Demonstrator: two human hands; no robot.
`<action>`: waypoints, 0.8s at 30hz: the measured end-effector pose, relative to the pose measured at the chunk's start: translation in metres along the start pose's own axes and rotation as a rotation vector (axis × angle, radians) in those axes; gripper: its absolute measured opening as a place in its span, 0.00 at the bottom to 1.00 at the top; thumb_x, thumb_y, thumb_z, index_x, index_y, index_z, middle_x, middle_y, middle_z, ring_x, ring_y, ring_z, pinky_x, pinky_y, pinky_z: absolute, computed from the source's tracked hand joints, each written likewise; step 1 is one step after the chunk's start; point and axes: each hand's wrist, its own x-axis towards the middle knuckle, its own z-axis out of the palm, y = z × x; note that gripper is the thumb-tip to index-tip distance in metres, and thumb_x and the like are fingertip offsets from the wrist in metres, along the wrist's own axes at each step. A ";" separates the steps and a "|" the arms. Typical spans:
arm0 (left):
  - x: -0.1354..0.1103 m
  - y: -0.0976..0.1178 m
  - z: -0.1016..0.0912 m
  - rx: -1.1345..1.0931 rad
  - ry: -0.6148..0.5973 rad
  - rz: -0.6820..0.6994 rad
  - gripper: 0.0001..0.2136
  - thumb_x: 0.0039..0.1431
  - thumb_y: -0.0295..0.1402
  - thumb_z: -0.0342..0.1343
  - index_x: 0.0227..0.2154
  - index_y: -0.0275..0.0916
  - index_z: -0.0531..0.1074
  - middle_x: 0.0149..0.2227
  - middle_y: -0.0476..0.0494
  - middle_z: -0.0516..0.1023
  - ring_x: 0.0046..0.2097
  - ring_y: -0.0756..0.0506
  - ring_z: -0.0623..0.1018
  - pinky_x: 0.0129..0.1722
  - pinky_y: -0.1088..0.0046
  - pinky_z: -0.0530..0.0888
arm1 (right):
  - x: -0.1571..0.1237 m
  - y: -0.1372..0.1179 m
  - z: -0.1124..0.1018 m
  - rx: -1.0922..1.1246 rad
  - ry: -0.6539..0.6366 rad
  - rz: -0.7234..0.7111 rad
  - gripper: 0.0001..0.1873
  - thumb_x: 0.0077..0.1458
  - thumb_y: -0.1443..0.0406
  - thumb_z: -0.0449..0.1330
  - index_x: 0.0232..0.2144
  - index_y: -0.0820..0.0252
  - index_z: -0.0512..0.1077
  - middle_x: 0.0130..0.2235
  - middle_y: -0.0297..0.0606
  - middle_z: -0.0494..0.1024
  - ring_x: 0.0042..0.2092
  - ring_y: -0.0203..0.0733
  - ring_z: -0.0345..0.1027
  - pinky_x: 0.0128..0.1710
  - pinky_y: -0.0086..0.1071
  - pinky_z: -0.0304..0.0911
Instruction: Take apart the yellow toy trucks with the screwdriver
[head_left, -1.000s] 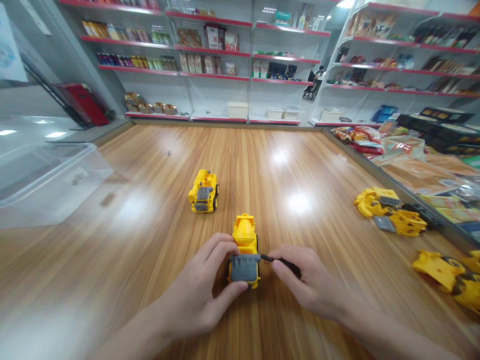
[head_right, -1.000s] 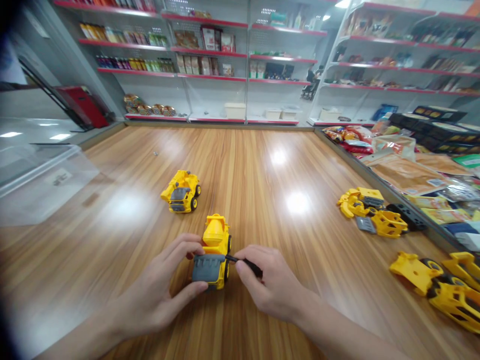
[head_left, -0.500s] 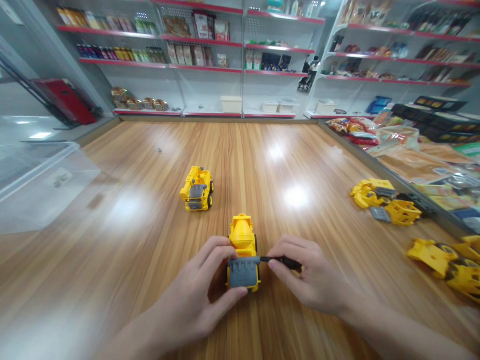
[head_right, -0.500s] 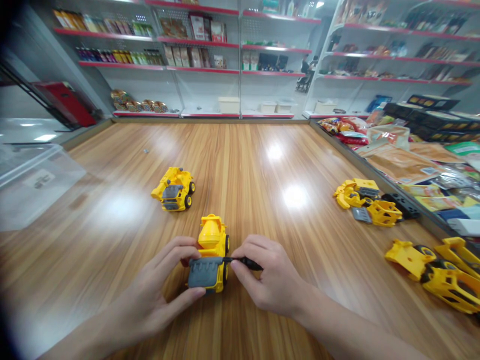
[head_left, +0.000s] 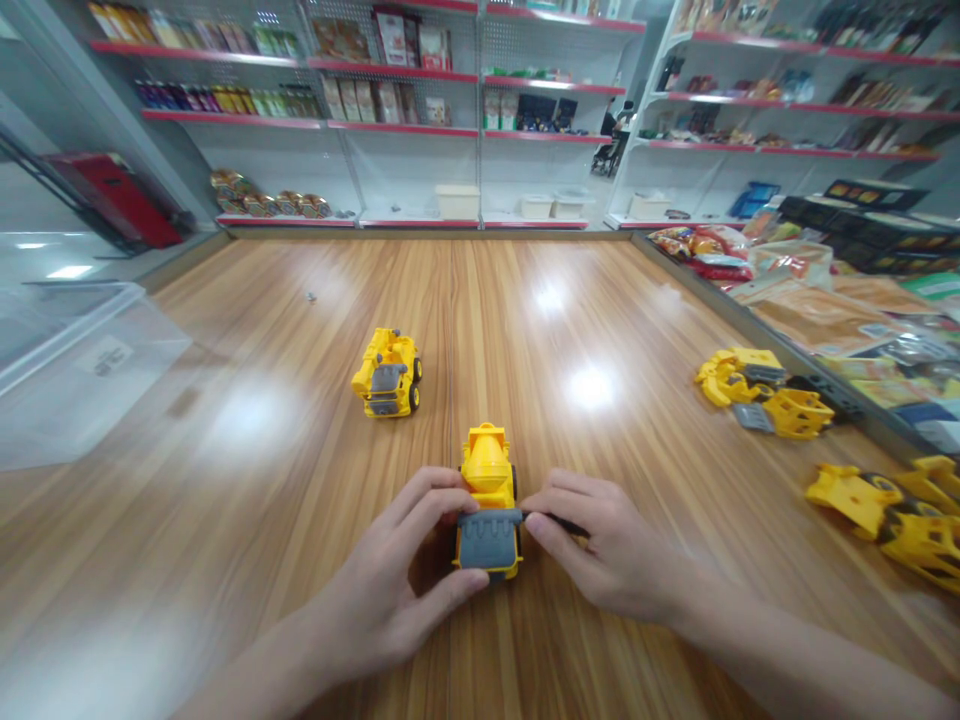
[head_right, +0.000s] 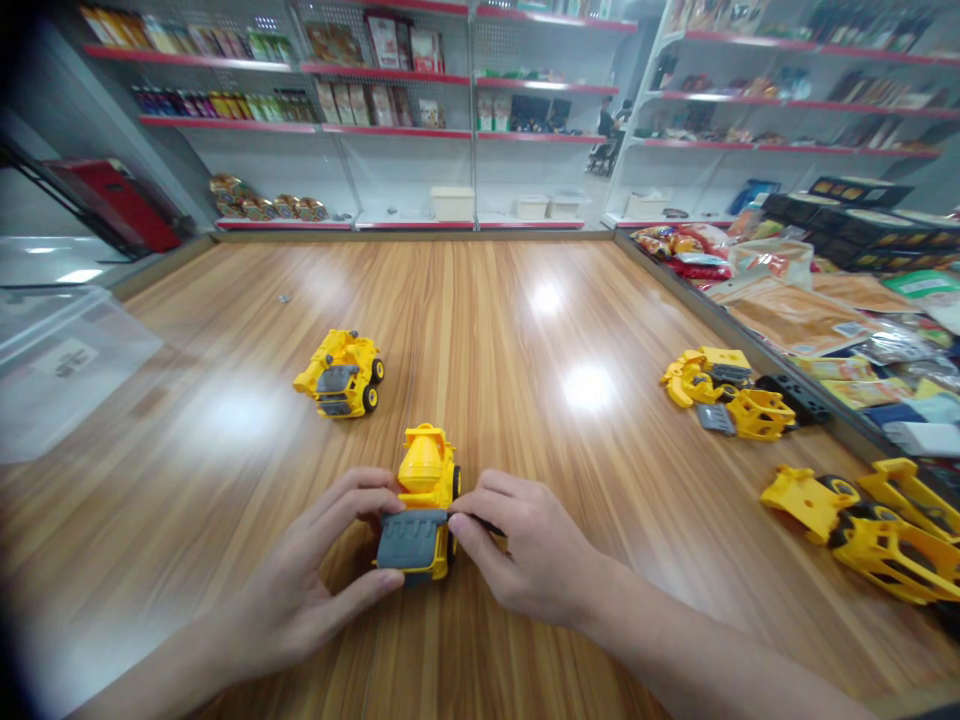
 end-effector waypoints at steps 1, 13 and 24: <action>0.000 0.000 0.001 -0.009 -0.004 0.002 0.18 0.61 0.30 0.57 0.52 0.48 0.60 0.53 0.41 0.63 0.56 0.41 0.67 0.55 0.62 0.69 | 0.000 -0.001 -0.001 -0.007 -0.016 0.001 0.11 0.64 0.68 0.52 0.34 0.61 0.73 0.30 0.37 0.71 0.31 0.37 0.65 0.30 0.31 0.59; 0.002 -0.002 0.003 -0.056 0.010 0.009 0.18 0.61 0.30 0.58 0.52 0.49 0.61 0.53 0.43 0.63 0.57 0.42 0.67 0.55 0.64 0.69 | -0.005 0.001 -0.001 -0.130 -0.026 -0.033 0.13 0.66 0.68 0.50 0.29 0.61 0.70 0.29 0.37 0.69 0.31 0.39 0.63 0.31 0.33 0.57; 0.001 -0.003 0.006 -0.065 0.013 -0.010 0.18 0.61 0.30 0.58 0.52 0.48 0.61 0.53 0.43 0.62 0.57 0.42 0.66 0.56 0.63 0.67 | -0.006 0.004 0.000 -0.255 0.008 -0.117 0.11 0.65 0.69 0.51 0.34 0.63 0.72 0.30 0.40 0.71 0.32 0.41 0.63 0.32 0.35 0.58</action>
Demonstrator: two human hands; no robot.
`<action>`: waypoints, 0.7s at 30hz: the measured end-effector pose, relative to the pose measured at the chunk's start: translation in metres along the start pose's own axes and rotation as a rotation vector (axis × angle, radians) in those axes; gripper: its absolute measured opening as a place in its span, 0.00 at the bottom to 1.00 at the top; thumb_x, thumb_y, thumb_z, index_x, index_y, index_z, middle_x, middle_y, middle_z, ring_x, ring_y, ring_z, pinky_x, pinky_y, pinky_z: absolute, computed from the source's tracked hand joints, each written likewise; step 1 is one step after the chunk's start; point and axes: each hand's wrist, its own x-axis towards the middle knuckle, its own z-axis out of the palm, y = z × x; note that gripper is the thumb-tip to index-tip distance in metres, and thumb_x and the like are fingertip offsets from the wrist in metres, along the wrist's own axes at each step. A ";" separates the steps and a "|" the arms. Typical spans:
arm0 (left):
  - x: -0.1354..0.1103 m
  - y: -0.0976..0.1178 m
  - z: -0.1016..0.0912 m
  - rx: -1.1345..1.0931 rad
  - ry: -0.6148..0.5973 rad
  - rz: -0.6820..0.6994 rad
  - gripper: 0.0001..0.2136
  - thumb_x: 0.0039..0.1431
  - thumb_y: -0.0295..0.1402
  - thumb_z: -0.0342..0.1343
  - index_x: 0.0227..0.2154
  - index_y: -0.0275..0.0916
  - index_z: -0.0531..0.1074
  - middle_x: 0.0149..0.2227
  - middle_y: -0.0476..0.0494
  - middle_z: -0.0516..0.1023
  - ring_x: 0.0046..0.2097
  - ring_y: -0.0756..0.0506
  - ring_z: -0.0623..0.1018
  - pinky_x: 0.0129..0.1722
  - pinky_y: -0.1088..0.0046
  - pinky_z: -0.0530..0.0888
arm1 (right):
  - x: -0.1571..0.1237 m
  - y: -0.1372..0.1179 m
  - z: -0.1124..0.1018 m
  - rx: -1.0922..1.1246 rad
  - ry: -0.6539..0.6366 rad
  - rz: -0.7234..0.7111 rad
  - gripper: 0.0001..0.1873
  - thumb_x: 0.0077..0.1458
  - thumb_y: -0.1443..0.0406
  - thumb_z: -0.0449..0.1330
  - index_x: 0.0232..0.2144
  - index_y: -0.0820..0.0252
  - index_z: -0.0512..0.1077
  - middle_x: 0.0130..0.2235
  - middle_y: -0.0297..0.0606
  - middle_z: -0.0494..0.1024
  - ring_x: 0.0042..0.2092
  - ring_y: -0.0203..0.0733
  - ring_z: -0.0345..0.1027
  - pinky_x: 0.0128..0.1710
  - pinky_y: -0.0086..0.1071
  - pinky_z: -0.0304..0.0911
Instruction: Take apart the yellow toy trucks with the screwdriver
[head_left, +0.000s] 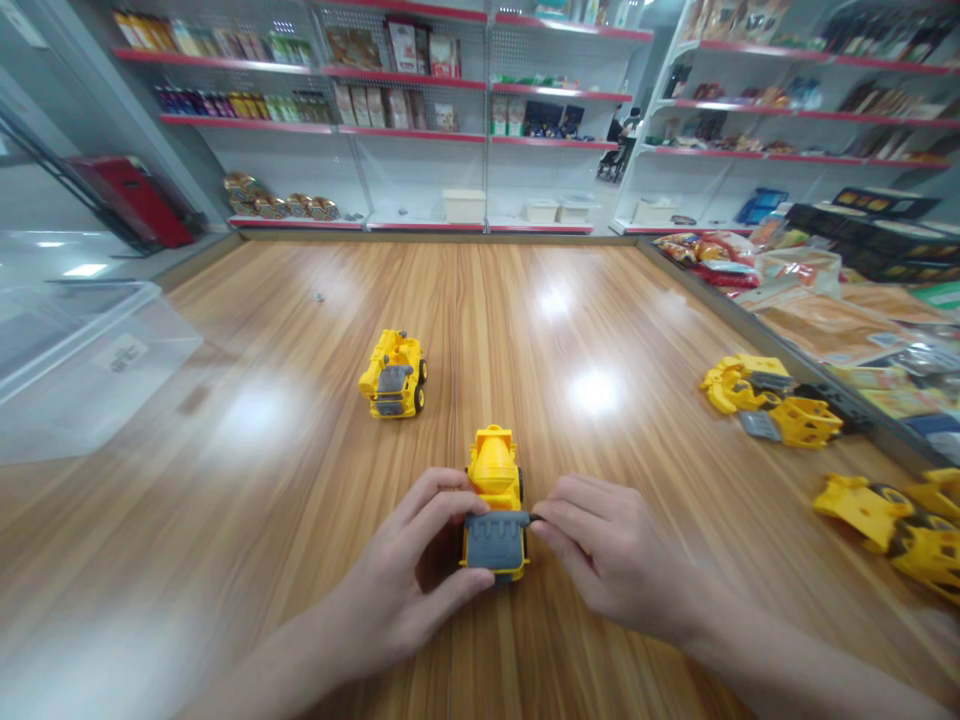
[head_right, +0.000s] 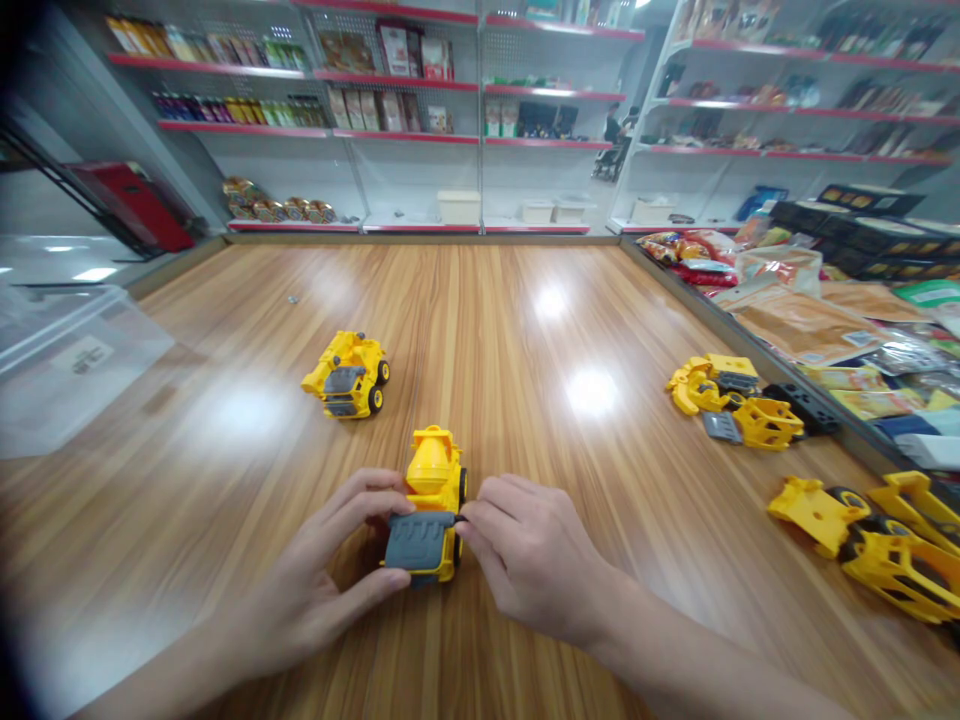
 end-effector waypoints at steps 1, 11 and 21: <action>0.000 0.000 0.000 -0.001 0.001 0.002 0.18 0.61 0.30 0.58 0.52 0.48 0.61 0.53 0.43 0.62 0.57 0.42 0.65 0.56 0.63 0.67 | 0.000 0.000 0.000 -0.003 0.003 -0.004 0.11 0.65 0.69 0.51 0.34 0.63 0.73 0.31 0.40 0.72 0.33 0.41 0.64 0.33 0.35 0.58; 0.001 0.003 -0.001 -0.033 -0.024 -0.004 0.17 0.62 0.30 0.57 0.52 0.47 0.61 0.53 0.44 0.60 0.56 0.44 0.65 0.55 0.66 0.66 | 0.007 -0.010 -0.004 0.300 -0.070 0.258 0.18 0.65 0.64 0.50 0.23 0.61 0.65 0.23 0.31 0.65 0.25 0.33 0.58 0.25 0.29 0.51; 0.000 0.001 0.002 -0.040 -0.010 -0.007 0.18 0.62 0.30 0.57 0.52 0.47 0.61 0.53 0.43 0.60 0.57 0.43 0.65 0.56 0.64 0.66 | 0.005 -0.009 -0.003 0.298 -0.094 0.268 0.18 0.66 0.65 0.49 0.23 0.60 0.62 0.24 0.30 0.64 0.26 0.33 0.58 0.27 0.29 0.49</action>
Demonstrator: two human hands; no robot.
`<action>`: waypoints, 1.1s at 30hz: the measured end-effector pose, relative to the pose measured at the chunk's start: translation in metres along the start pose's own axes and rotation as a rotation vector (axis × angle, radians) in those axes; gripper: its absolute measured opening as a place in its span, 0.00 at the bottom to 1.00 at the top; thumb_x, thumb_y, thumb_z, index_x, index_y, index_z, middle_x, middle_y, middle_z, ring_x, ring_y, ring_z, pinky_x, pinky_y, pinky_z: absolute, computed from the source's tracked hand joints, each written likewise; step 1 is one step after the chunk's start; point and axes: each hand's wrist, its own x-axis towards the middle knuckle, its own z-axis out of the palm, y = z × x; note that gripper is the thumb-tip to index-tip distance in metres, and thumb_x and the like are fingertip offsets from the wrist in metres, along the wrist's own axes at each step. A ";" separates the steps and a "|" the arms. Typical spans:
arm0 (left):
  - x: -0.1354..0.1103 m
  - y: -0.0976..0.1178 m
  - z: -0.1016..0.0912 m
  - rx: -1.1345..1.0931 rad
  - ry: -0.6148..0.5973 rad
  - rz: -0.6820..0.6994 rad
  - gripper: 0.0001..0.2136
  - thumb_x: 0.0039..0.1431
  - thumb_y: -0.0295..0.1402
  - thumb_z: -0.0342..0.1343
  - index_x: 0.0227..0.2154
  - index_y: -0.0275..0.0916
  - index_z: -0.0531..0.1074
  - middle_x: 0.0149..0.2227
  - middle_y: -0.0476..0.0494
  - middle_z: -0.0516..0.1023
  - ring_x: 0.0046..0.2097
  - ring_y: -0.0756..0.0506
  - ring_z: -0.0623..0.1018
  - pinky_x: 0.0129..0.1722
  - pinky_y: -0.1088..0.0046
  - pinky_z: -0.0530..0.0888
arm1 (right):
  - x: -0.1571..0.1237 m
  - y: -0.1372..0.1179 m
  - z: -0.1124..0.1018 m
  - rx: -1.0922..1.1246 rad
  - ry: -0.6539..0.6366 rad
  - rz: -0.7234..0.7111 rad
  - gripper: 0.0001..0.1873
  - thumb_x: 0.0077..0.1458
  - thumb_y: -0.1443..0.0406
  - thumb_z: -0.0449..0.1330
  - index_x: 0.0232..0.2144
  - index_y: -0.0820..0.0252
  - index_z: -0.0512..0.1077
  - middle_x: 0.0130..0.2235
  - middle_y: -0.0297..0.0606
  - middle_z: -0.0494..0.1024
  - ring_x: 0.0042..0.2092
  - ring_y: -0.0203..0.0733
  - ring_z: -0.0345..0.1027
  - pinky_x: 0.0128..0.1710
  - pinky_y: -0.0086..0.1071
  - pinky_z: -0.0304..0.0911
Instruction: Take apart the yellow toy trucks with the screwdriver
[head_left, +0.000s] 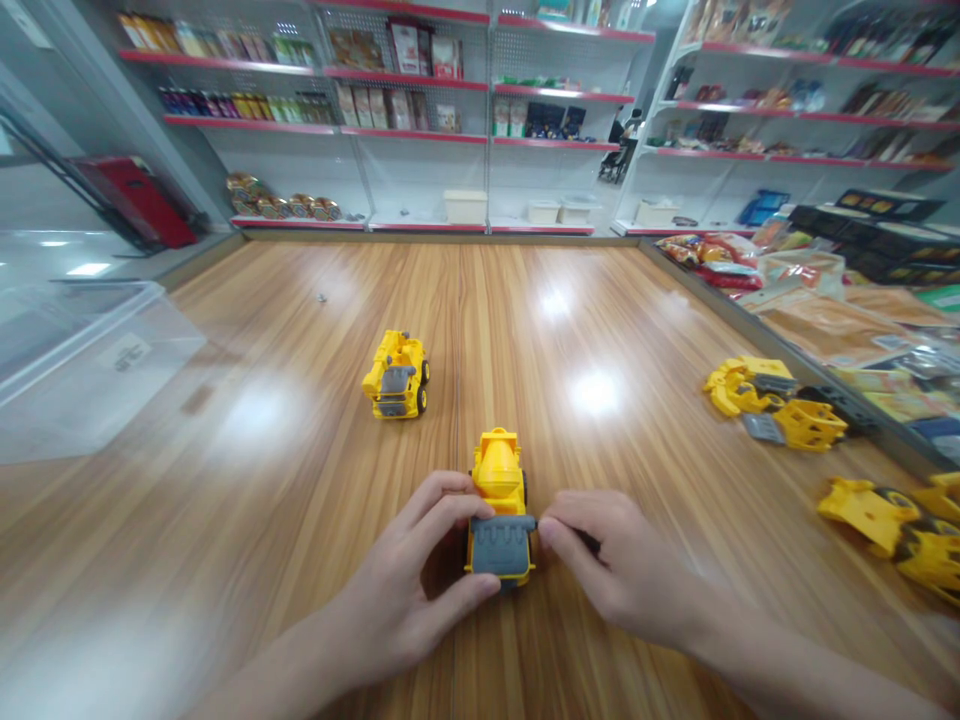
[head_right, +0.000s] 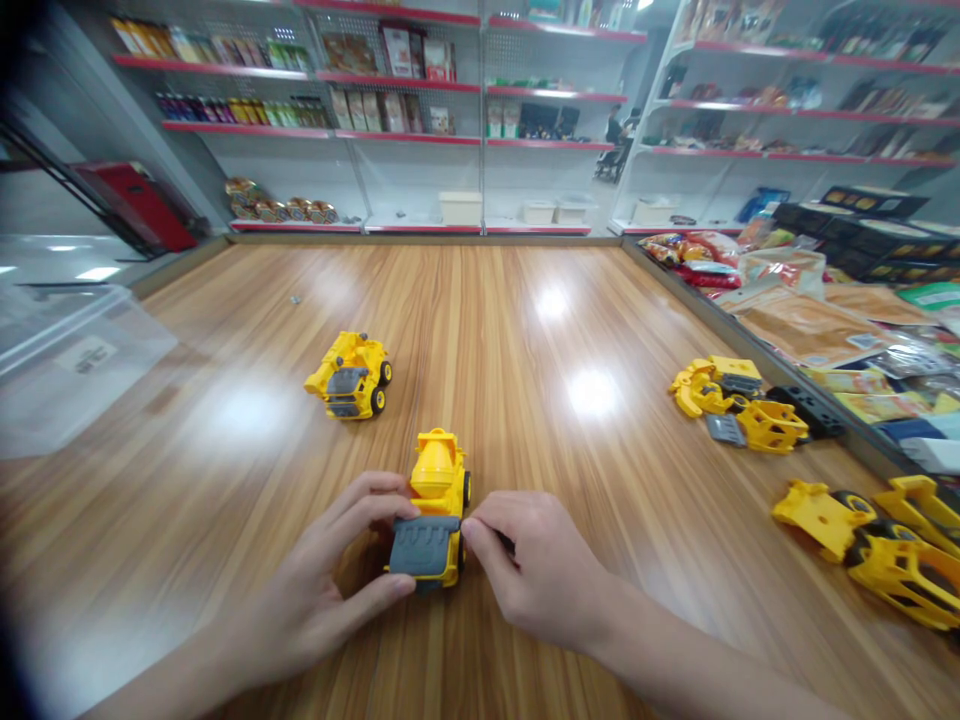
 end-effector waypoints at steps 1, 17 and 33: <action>0.000 0.000 0.000 -0.005 0.000 0.002 0.18 0.62 0.30 0.58 0.52 0.47 0.61 0.53 0.43 0.60 0.57 0.43 0.65 0.56 0.64 0.66 | -0.001 0.000 0.000 -0.039 0.018 -0.030 0.17 0.66 0.66 0.49 0.23 0.61 0.62 0.24 0.31 0.64 0.26 0.33 0.58 0.27 0.29 0.50; 0.001 0.000 0.001 -0.033 0.007 0.008 0.18 0.62 0.30 0.57 0.52 0.48 0.61 0.53 0.45 0.60 0.57 0.44 0.64 0.55 0.65 0.66 | -0.005 0.002 0.002 -0.223 0.114 -0.130 0.11 0.63 0.70 0.52 0.28 0.60 0.66 0.28 0.33 0.68 0.29 0.36 0.61 0.29 0.32 0.51; -0.001 0.002 0.000 -0.016 -0.026 -0.001 0.18 0.61 0.30 0.58 0.52 0.48 0.61 0.53 0.44 0.61 0.57 0.43 0.65 0.56 0.64 0.67 | -0.005 -0.002 -0.001 -0.092 0.091 -0.134 0.11 0.61 0.70 0.51 0.27 0.61 0.67 0.27 0.36 0.68 0.29 0.37 0.62 0.28 0.32 0.54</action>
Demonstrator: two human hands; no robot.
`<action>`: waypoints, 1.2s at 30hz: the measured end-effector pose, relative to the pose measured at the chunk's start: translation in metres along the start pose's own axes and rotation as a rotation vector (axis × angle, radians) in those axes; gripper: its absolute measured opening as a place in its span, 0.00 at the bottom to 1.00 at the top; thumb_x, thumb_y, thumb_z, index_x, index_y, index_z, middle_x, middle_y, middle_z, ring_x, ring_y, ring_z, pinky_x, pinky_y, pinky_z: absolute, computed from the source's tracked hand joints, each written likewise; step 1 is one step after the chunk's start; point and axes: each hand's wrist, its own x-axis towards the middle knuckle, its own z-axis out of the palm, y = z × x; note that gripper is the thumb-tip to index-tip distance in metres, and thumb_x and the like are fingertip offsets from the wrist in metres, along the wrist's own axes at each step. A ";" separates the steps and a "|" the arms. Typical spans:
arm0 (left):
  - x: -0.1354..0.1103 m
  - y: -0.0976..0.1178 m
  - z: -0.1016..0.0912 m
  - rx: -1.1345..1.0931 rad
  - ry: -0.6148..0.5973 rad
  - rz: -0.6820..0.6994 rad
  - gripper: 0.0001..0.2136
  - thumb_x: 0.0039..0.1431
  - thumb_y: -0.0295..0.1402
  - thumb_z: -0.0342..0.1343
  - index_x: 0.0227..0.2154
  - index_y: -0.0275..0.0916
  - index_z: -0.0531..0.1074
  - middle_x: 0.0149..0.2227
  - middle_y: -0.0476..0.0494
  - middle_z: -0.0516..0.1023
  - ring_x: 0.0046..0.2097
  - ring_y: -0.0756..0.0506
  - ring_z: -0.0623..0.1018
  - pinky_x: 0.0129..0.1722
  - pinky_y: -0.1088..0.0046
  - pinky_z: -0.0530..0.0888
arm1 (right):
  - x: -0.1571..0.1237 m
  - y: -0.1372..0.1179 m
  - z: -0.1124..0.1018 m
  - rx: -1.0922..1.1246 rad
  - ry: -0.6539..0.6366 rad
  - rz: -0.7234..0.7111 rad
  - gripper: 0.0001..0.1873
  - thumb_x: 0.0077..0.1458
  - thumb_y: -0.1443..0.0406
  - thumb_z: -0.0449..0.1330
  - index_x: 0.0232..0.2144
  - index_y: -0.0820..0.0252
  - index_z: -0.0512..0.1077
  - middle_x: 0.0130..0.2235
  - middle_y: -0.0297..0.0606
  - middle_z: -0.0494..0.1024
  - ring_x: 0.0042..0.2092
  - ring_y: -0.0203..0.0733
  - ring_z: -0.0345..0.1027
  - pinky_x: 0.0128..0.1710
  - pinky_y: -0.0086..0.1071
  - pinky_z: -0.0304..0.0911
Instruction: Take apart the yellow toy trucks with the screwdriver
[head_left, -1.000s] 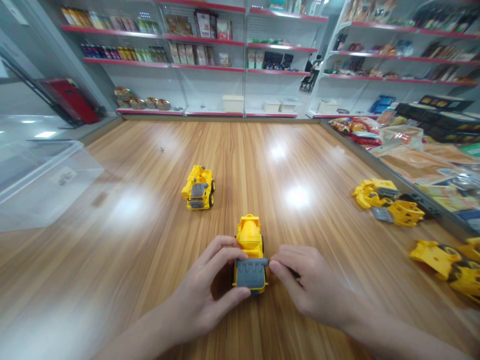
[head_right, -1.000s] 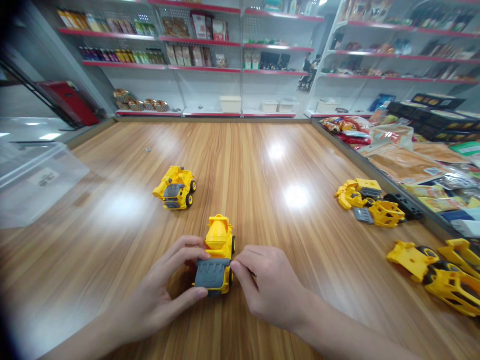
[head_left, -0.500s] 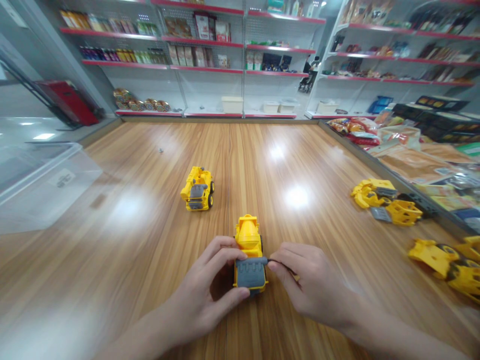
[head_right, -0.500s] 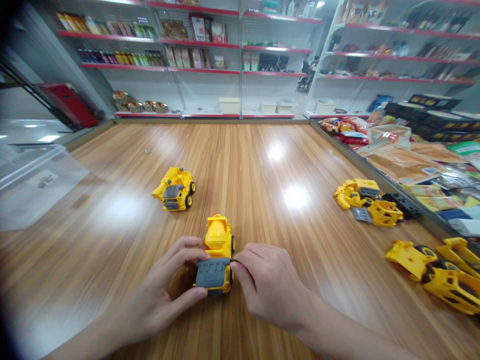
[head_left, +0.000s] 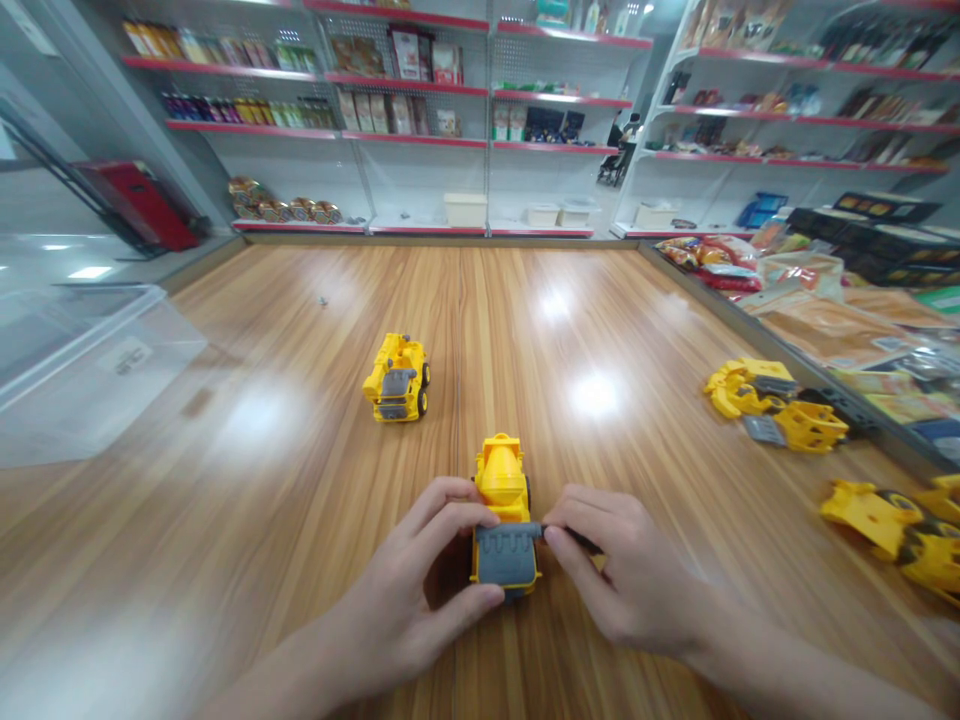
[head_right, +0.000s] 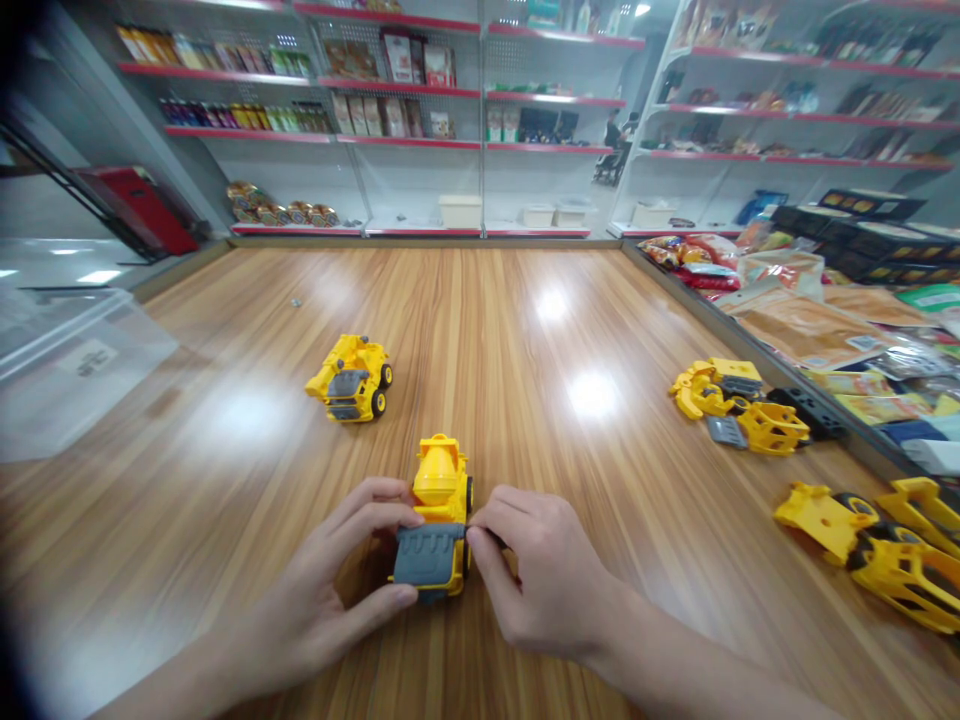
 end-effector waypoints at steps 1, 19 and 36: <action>0.000 0.000 0.000 -0.001 0.000 0.001 0.18 0.61 0.30 0.58 0.52 0.48 0.61 0.53 0.43 0.61 0.57 0.42 0.65 0.56 0.64 0.67 | 0.000 0.001 0.000 0.008 0.009 -0.008 0.09 0.61 0.70 0.52 0.29 0.61 0.68 0.28 0.36 0.69 0.30 0.38 0.63 0.29 0.32 0.55; 0.001 0.001 -0.002 0.004 -0.013 -0.002 0.18 0.62 0.30 0.57 0.52 0.48 0.60 0.53 0.43 0.60 0.57 0.43 0.65 0.56 0.63 0.66 | 0.000 0.002 0.000 0.029 0.000 0.010 0.07 0.62 0.69 0.52 0.31 0.61 0.67 0.30 0.36 0.69 0.31 0.38 0.63 0.30 0.32 0.55; 0.003 0.000 0.000 0.019 -0.007 0.006 0.18 0.62 0.31 0.57 0.52 0.48 0.60 0.53 0.43 0.61 0.57 0.42 0.65 0.56 0.63 0.67 | 0.000 0.002 0.000 0.049 -0.042 0.032 0.07 0.62 0.68 0.52 0.32 0.61 0.69 0.30 0.37 0.70 0.31 0.38 0.64 0.30 0.32 0.56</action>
